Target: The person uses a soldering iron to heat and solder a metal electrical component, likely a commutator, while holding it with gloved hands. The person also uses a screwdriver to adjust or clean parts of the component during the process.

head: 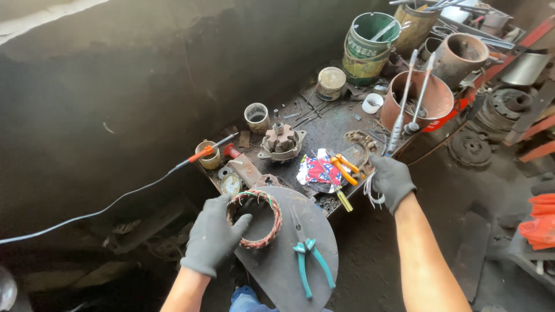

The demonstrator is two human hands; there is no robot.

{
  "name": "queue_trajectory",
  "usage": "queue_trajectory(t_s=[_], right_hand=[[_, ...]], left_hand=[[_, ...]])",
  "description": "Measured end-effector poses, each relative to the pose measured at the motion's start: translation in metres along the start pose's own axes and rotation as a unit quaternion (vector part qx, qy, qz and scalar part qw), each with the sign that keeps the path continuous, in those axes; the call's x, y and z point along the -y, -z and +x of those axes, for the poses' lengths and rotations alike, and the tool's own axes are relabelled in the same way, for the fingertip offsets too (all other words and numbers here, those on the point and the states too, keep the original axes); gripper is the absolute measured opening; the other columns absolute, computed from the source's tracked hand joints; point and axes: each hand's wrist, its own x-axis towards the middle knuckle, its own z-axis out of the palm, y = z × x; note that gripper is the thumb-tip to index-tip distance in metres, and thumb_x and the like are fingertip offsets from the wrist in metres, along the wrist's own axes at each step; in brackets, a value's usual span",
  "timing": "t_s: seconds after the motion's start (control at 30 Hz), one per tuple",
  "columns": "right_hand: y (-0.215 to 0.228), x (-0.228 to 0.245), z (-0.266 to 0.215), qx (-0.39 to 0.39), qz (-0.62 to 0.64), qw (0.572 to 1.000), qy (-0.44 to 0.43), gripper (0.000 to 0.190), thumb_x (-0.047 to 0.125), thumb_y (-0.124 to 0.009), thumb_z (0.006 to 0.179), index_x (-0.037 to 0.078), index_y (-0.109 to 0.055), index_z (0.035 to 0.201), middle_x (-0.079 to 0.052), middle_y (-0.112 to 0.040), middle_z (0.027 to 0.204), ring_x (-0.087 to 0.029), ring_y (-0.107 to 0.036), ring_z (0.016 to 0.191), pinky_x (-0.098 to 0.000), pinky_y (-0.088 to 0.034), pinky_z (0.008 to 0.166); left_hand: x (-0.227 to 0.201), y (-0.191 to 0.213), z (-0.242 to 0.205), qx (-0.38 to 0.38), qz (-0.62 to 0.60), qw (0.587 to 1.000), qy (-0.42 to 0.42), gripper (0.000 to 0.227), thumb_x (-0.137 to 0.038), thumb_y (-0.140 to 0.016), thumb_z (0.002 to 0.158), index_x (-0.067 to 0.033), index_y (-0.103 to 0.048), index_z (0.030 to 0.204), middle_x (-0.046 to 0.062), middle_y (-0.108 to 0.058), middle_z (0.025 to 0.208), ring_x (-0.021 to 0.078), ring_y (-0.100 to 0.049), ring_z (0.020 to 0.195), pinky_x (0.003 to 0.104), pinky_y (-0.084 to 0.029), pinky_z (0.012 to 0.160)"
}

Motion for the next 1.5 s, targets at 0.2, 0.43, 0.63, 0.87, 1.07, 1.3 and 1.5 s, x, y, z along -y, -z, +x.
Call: queue_trajectory(t_s=[0.2, 0.43, 0.63, 0.87, 1.07, 1.3, 1.5], right_hand=[[-0.032, -0.033, -0.188, 0.141, 0.025, 0.984, 0.107, 0.019, 0.006, -0.071, 0.088, -0.009, -0.062, 0.080, -0.026, -0.064, 0.066, -0.037, -0.066, 0.056, -0.0537, -0.062, 0.058], [-0.099, -0.066, -0.301, 0.009, -0.100, 0.992, -0.074, 0.018, 0.007, -0.074, 0.090, -0.008, -0.067, 0.082, -0.030, -0.073, 0.063, -0.035, -0.071, 0.051, -0.0417, -0.058, 0.052], [-0.164, -0.094, -0.318, -0.096, -0.262, 0.952, -0.129, 0.025, 0.028, -0.077, 0.087, 0.010, -0.068, 0.074, -0.003, -0.066, 0.065, -0.012, -0.058, 0.064, -0.0296, -0.047, 0.066], [-0.234, -0.091, -0.310, -0.094, -0.046, 0.985, -0.140, 0.024, 0.015, -0.065, 0.101, -0.002, -0.055, 0.087, -0.022, -0.068, 0.071, -0.030, -0.067, 0.057, -0.0364, -0.053, 0.053], [-0.245, -0.078, -0.329, -0.105, -0.194, 0.968, -0.119, 0.022, 0.027, -0.068, 0.099, 0.006, -0.065, 0.100, -0.011, -0.078, 0.079, -0.017, -0.071, 0.062, -0.0288, -0.058, 0.060], [-0.180, -0.145, -0.323, -0.268, -0.339, 0.899, 0.077, 0.065, 0.046, -0.074, 0.083, 0.026, -0.061, 0.143, -0.001, -0.071, 0.138, -0.016, -0.066, 0.127, -0.0317, -0.051, 0.106], [-0.164, -0.097, -0.329, -0.189, -0.582, 0.772, -0.171, 0.085, 0.068, -0.059, 0.083, 0.030, -0.029, 0.152, -0.013, -0.068, 0.130, -0.042, -0.066, 0.117, -0.0533, -0.051, 0.090]], left_hand=[[-0.006, 0.013, 0.046, 0.121, 0.113, 0.986, 0.022, 0.018, -0.028, -0.054, 0.081, -0.0155, -0.066, 0.088, 0.016, -0.074, 0.095, 0.0424, -0.067, 0.095, 0.050, -0.051, 0.082], [0.018, 0.026, 0.063, 0.151, 0.073, 0.983, -0.073, 0.017, -0.029, -0.061, 0.077, -0.0140, -0.068, 0.079, 0.017, -0.074, 0.085, 0.0383, -0.068, 0.087, 0.045, -0.047, 0.077], [0.048, 0.096, 0.072, 0.124, -0.016, 0.992, 0.001, 0.020, -0.029, -0.062, 0.084, -0.0183, -0.078, 0.090, 0.010, -0.073, 0.073, 0.0176, -0.061, 0.072, 0.033, -0.047, 0.076], [0.064, 0.139, 0.100, 0.101, -0.043, 0.994, -0.025, 0.021, -0.024, -0.064, 0.085, -0.0183, -0.080, 0.097, 0.007, -0.066, 0.069, 0.0141, -0.055, 0.069, 0.032, -0.045, 0.071], [0.040, 0.104, 0.136, 0.117, -0.039, 0.977, -0.175, 0.026, -0.031, -0.066, 0.081, -0.0222, -0.080, 0.101, 0.007, -0.079, 0.085, 0.0193, -0.068, 0.082, 0.033, -0.048, 0.080], [-0.026, 0.061, 0.157, 0.159, -0.020, 0.953, -0.259, 0.028, -0.035, -0.060, 0.084, -0.0152, -0.077, 0.096, 0.019, -0.077, 0.094, 0.0389, -0.070, 0.096, 0.046, -0.048, 0.080], [-0.065, 0.004, 0.175, 0.143, 0.014, 0.926, -0.350, 0.026, -0.035, -0.061, 0.088, -0.0101, -0.068, 0.083, 0.023, -0.072, 0.080, 0.0463, -0.067, 0.083, 0.051, -0.050, 0.075]])
